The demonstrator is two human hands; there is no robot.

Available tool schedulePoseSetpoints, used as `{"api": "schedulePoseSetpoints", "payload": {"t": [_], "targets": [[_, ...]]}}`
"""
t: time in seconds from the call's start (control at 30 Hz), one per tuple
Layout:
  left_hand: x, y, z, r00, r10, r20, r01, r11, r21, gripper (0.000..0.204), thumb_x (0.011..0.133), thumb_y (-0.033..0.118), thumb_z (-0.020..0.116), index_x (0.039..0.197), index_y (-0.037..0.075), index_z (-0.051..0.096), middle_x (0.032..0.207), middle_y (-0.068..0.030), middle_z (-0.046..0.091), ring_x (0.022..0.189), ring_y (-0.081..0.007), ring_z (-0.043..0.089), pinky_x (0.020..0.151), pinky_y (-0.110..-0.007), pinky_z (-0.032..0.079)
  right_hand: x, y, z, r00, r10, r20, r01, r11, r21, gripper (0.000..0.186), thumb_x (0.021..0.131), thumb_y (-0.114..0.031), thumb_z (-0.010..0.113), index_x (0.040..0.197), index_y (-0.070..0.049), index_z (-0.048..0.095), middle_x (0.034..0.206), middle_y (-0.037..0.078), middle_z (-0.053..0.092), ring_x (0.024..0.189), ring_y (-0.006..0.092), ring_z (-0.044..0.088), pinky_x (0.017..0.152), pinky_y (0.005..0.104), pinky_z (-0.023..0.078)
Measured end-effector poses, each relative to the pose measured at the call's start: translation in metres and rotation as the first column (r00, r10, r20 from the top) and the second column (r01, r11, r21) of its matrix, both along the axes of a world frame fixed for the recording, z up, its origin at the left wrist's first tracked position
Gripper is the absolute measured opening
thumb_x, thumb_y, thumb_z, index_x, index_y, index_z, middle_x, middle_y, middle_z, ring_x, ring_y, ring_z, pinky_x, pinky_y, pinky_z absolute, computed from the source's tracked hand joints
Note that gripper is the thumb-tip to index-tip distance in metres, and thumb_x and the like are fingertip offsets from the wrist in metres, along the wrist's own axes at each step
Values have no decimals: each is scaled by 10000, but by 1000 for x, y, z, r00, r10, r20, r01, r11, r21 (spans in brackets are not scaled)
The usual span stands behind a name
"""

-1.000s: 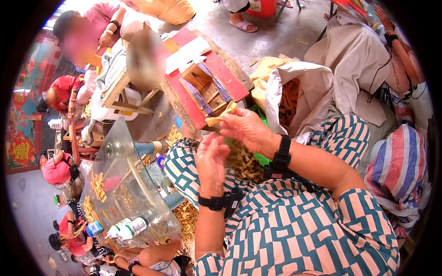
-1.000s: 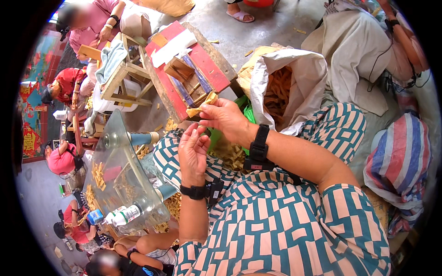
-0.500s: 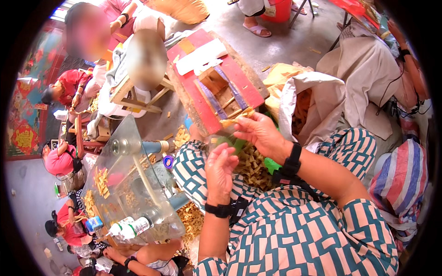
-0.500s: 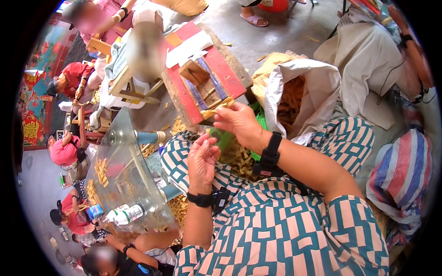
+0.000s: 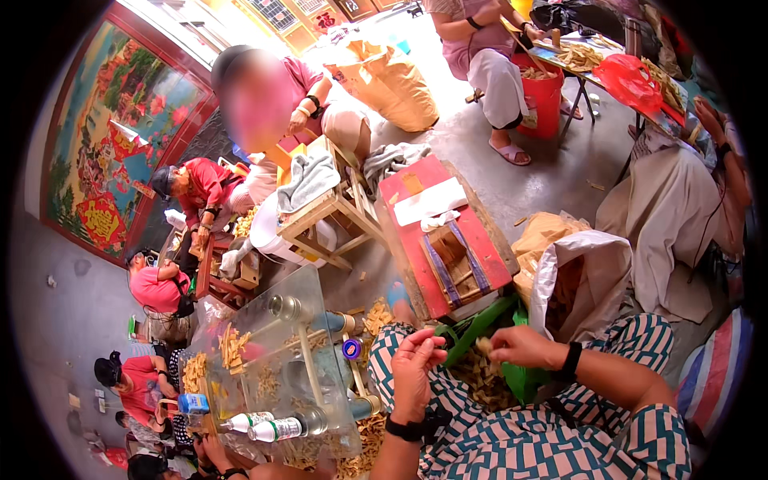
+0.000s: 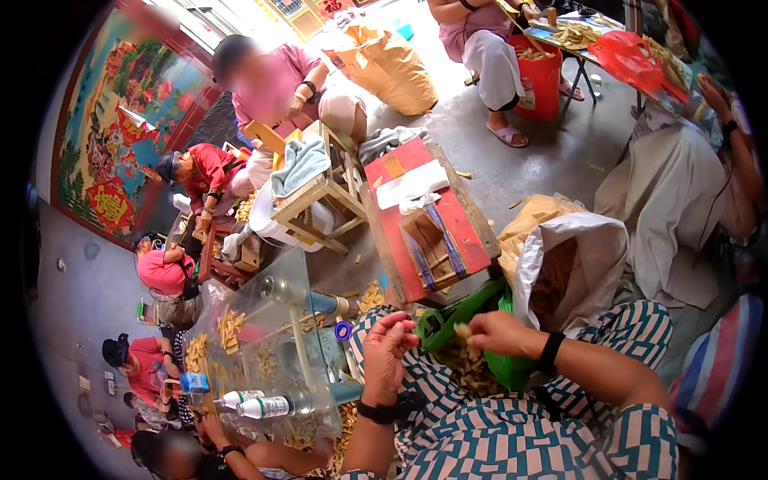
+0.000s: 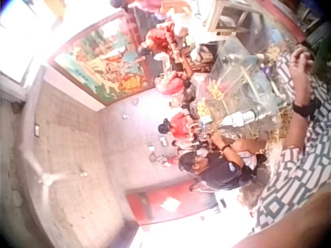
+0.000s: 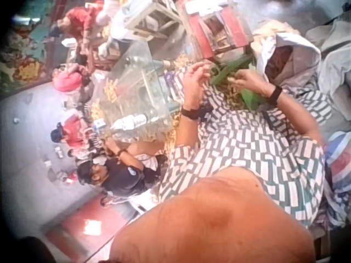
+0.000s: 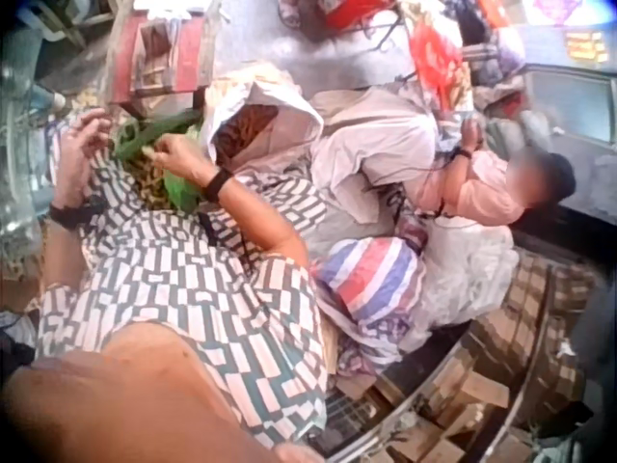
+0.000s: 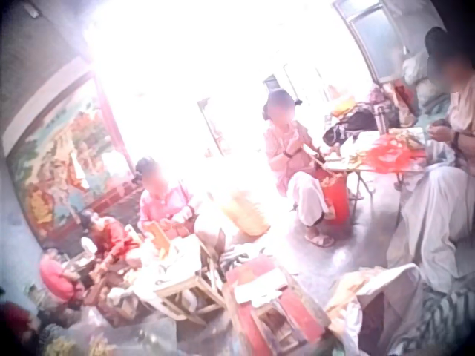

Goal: The person peels and folds thin strips of yellow material by hand, placing the processed pieces into a green container.

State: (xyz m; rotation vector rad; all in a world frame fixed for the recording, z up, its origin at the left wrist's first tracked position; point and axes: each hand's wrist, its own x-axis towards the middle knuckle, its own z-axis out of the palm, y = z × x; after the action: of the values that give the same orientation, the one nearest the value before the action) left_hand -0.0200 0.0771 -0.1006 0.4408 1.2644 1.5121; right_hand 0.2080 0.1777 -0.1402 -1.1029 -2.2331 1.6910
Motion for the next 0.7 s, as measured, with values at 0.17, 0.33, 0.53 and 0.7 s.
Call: {"api": "schedulePoseSetpoints", "payload": {"t": [0.17,0.33,0.53,0.7], "targets": [[-8,-6,7,999,45,-2,-45,999,1,203,972,74,593,1162,8,615,982,-107,710,758,-156,684,717,-289,578,35,26,22,983,-94,-159,105,992,63,221,888,-183,677,1019,-6,690,874,108,720,786,187,689,713,327,544],[-28,-14,7,996,88,-13,-88,996,-11,219,966,94,614,1171,15,600,985,-111,711,745,-158,685,704,-286,576,93,87,53,926,-362,-105,353,931,-93,158,906,-113,617,948,27,674,765,38,661,661,96,630,586,248,515],[-42,-19,0,998,62,34,-63,998,22,211,974,90,605,1167,5,589,965,-119,704,733,-169,674,653,-303,572,140,112,44,869,-495,7,495,867,-55,153,877,-126,626,880,21,668,771,61,674,647,101,633,548,268,501],[-39,-6,-9,1000,26,-3,-26,1000,-3,207,981,118,605,1160,15,620,974,-124,713,717,-161,687,630,-281,577,161,140,-33,961,-244,132,136,828,544,162,771,-114,612,845,7,689,763,189,681,687,309,664,648,410,527]]}}
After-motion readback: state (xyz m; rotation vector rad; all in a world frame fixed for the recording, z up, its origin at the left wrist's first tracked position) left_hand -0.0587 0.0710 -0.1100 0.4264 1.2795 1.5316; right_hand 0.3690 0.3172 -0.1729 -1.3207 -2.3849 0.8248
